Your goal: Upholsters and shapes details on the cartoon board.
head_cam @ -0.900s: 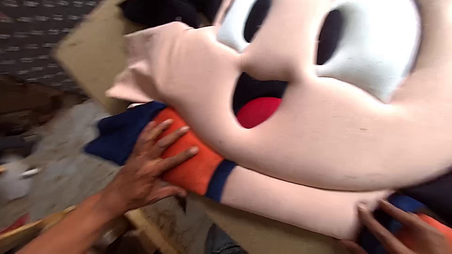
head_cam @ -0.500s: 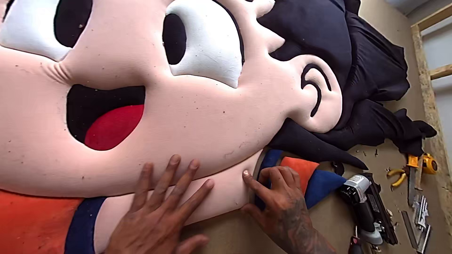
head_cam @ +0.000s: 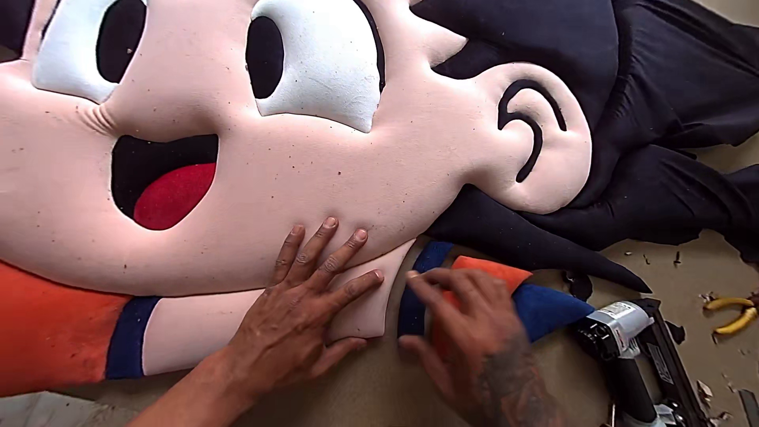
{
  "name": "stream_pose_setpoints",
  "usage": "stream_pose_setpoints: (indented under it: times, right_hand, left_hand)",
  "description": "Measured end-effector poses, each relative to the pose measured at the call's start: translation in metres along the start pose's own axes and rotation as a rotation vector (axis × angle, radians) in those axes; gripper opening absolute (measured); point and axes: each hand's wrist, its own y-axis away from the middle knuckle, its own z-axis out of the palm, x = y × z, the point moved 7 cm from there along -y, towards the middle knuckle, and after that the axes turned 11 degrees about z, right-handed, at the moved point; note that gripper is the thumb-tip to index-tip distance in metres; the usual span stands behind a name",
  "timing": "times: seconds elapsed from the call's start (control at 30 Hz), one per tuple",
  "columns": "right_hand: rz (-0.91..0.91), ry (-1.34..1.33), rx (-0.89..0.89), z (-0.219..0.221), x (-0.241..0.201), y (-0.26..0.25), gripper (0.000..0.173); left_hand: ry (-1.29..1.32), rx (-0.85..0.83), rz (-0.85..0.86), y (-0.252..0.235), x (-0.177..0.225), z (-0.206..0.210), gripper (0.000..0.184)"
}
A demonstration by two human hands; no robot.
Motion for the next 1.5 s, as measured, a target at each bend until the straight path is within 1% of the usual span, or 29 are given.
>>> stream_pose_setpoints:
  times: [0.03,0.1,0.13,0.2,0.27,0.33,0.43,0.5,0.57,0.67,0.7,0.83,0.97,1.1,1.23,1.33,1.4,1.5]
  right_hand:
    - [0.018,0.044,0.021,-0.006,0.014,-0.002,0.062]
    - [0.035,0.150,0.031,-0.003,0.033,-0.004,0.080]
    - [0.031,0.182,0.022,0.002,0.035,-0.006,0.088]
    - [0.012,0.214,0.004,0.010,0.031,-0.007,0.095]
    - [0.002,0.218,0.008,0.015,0.028,-0.007,0.098]
    - [-0.003,0.194,0.037,0.017,0.028,-0.007,0.095]
    - [-0.020,0.138,0.090,0.022,0.029,-0.007,0.085]
    - [-0.042,0.113,0.104,0.024,0.030,-0.006,0.083]
    - [-0.065,0.096,0.064,0.023,0.029,-0.005,0.087]
    - [-0.099,0.105,0.014,0.022,0.027,-0.004,0.100]
    - [-0.100,0.111,0.015,0.022,0.027,-0.004,0.101]
    - [-0.066,0.123,0.045,0.025,0.027,-0.002,0.092]
    - [-0.071,0.160,0.028,0.024,0.025,-0.001,0.103]
    - [-0.056,0.127,0.087,0.026,0.029,0.000,0.097]
    - [-0.022,0.143,0.092,0.029,0.028,0.001,0.098]
    - [-0.021,0.162,0.119,0.030,0.028,0.001,0.101]
    - [-0.027,0.152,0.087,0.029,0.029,-0.001,0.101]
    - [-0.052,0.097,0.058,0.025,0.033,-0.006,0.095]
  left_hand:
    - [-0.008,-0.005,-0.001,0.000,0.001,0.000,0.075]
    - [-0.022,-0.014,0.000,0.000,0.002,-0.001,0.074]
    - [-0.028,-0.017,0.001,-0.001,0.002,-0.002,0.073]
    - [-0.034,-0.020,0.001,-0.002,0.002,-0.002,0.073]
    - [-0.029,-0.022,-0.002,-0.002,0.003,-0.003,0.072]
    - [-0.031,-0.021,-0.005,-0.002,0.003,-0.003,0.071]
    - [-0.029,-0.013,-0.014,-0.003,0.003,-0.004,0.070]
    - [-0.015,-0.001,-0.017,-0.002,0.004,-0.005,0.070]
    - [-0.013,-0.001,-0.014,-0.001,0.003,-0.005,0.070]
    - [-0.019,-0.012,-0.008,-0.002,0.004,-0.005,0.071]
    - [-0.019,-0.017,-0.008,-0.002,0.004,-0.005,0.072]
    - [-0.014,-0.023,-0.008,-0.003,0.004,-0.005,0.072]
    - [-0.016,-0.029,-0.063,-0.007,0.009,-0.006,0.071]
    - [-0.042,-0.052,-0.148,-0.011,0.016,-0.005,0.072]
    - [-0.063,0.010,-0.167,-0.012,0.020,-0.003,0.077]
    - [-0.096,0.076,-0.151,-0.013,0.021,0.000,0.076]
    - [-0.113,0.101,-0.142,-0.012,0.021,0.001,0.075]
    - [-0.123,0.125,-0.131,-0.011,0.022,0.002,0.072]
